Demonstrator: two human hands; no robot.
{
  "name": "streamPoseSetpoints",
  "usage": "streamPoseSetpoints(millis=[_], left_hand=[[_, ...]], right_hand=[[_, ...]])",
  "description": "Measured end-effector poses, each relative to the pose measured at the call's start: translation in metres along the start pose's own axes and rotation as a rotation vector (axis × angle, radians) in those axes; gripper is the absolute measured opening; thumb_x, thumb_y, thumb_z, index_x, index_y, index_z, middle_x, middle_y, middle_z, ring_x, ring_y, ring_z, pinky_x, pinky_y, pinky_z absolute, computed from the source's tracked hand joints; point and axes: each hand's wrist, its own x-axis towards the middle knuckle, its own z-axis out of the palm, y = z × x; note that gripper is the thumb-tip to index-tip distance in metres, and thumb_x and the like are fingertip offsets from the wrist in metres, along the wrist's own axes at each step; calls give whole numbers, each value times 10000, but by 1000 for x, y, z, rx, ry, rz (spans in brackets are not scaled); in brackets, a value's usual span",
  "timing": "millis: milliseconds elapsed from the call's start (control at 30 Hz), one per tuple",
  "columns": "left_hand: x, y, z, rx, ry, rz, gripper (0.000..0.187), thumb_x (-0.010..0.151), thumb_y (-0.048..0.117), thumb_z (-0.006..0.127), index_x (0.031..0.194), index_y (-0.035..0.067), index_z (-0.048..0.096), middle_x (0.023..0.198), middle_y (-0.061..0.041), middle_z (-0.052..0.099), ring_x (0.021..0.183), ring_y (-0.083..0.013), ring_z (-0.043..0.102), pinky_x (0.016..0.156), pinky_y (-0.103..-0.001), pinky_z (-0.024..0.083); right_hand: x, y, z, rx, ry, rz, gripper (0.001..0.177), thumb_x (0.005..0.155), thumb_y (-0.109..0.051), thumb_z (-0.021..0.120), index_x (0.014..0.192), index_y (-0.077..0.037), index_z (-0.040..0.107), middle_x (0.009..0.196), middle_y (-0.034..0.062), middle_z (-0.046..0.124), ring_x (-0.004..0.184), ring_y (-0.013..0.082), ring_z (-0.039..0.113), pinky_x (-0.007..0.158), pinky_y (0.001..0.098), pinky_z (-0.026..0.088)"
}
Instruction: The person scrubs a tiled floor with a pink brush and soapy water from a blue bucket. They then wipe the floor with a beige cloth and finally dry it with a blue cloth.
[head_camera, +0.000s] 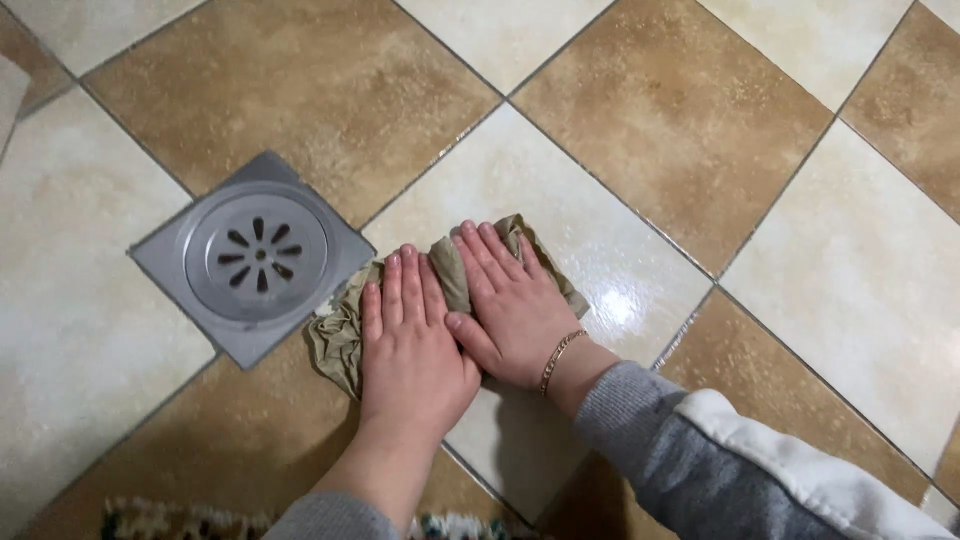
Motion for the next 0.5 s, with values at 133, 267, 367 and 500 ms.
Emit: streamPoseSetpoints(millis=[133, 267, 367, 500], left_hand=[[-38, 11, 1, 41, -44, 49, 905, 844, 451, 366, 1599, -5, 164, 1717, -192, 102, 1600, -312, 34, 1288, -509, 4], [-75, 33, 6, 126, 99, 119, 932, 834, 465, 351, 1595, -49, 187, 1705, -230, 137, 1595, -334, 102, 1303, -495, 34], [-90, 52, 8, 104, 87, 209, 990, 793, 497, 376, 1577, -76, 185, 1699, -258, 118, 1596, -363, 85, 1310, -514, 20], [-94, 78, 12, 54, 62, 435, 1027, 801, 593, 347, 1568, -65, 165, 1697, -258, 91, 1596, -380, 56, 1311, -533, 6]], right_hand=[[-42, -8, 4, 12, 4, -94, 883, 1032, -631, 222, 1623, 20, 149, 1718, 213, 106, 1585, 355, 95, 1251, 570, 43], [-93, -8, 7, -1, 82, -130, 845, 1040, -582, 238, 1627, 16, 134, 1707, 204, 145, 1588, 330, 97, 1256, 530, 64], [-129, -1, 1, 23, 38, -125, 843, 1046, -561, 249, 1629, 28, 100, 1710, 214, 114, 1587, 337, 71, 1251, 525, 57], [-178, 20, -4, 94, 49, -128, 862, 1041, -562, 297, 1608, 66, 130, 1693, 260, 155, 1584, 384, 103, 1258, 548, 76]])
